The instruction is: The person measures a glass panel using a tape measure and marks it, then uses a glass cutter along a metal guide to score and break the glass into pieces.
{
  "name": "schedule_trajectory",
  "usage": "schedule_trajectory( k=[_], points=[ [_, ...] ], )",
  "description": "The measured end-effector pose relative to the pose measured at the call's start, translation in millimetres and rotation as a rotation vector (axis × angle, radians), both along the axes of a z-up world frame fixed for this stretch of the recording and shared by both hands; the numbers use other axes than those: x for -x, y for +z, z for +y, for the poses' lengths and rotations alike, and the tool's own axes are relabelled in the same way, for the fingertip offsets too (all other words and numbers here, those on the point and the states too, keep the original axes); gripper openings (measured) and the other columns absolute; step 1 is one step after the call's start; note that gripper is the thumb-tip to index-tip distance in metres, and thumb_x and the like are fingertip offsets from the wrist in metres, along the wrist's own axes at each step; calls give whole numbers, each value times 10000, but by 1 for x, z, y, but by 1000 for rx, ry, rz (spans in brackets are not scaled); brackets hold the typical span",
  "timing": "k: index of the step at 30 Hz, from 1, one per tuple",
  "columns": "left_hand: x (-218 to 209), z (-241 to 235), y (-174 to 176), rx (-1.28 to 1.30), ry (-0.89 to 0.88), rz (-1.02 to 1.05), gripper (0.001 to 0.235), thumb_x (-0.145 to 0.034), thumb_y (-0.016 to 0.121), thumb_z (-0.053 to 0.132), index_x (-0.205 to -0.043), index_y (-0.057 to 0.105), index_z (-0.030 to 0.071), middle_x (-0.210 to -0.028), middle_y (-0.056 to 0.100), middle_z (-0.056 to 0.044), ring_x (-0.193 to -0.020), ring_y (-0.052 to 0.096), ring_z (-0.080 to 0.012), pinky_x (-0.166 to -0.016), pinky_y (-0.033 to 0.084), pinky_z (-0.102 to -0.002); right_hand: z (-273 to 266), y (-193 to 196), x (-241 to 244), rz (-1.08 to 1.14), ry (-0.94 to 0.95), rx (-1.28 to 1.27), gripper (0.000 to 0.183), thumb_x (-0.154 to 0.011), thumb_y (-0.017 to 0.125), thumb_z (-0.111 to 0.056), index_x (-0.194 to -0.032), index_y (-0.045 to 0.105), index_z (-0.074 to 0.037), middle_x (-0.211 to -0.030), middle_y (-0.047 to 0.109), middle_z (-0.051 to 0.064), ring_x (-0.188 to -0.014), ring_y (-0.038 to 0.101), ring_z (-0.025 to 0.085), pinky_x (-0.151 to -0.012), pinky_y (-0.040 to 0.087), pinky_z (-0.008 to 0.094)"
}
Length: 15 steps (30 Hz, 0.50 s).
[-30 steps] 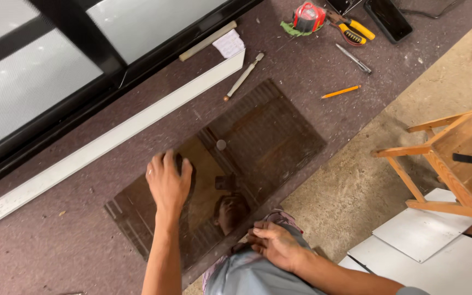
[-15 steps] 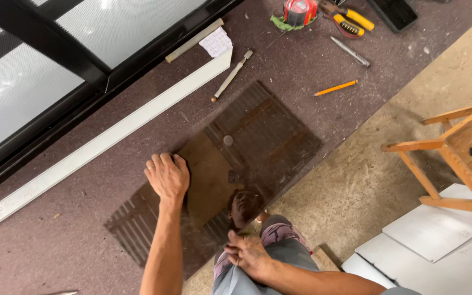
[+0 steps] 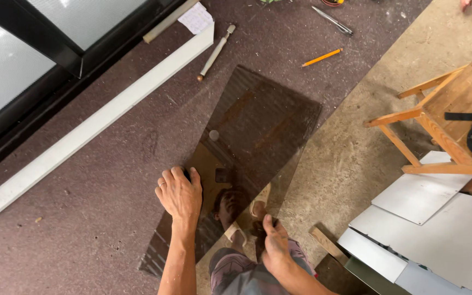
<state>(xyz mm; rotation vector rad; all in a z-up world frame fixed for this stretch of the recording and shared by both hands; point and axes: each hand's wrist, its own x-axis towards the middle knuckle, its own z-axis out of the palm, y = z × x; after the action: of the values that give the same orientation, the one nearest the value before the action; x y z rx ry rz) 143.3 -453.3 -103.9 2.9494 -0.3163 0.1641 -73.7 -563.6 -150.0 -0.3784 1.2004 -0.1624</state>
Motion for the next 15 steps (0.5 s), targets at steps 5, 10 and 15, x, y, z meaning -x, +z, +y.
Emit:
schedule_trajectory(
  k=[5, 10, 15],
  points=[
    [22, -17, 28, -22, -136, 0, 477, -817, 729, 331, -1198, 650, 54, -1117, 643, -148, -1086, 587, -344, -933, 423, -530, -25, -30, 33, 136, 74, 213, 354, -1016, 607, -323, -1170, 680, -13, -1034, 712, 98, -920, 640, 226, -817, 523, 404],
    [-14, -104, 46, 209, -500, -59, 584, -870, 748, 314, -1351, 579, 28, -1306, 587, -179, -1254, 536, -360, -1083, 366, -546, -11, -87, 42, 158, 92, 436, 383, -983, 653, -339, -1167, 686, -5, -1083, 714, 81, -1061, 608, 219, -1022, 454, 412],
    [-79, -251, 33, 99, -891, -455, 740, -851, 677, 561, -1360, 569, 35, -1353, 558, -160, -1325, 490, -355, -1152, 334, -513, -3, -147, 41, 199, 44, 346, 491, -878, 728, -421, -1259, 630, -127, -1293, 634, 39, -1225, 540, 237, -1090, 391, 452]
  ],
)
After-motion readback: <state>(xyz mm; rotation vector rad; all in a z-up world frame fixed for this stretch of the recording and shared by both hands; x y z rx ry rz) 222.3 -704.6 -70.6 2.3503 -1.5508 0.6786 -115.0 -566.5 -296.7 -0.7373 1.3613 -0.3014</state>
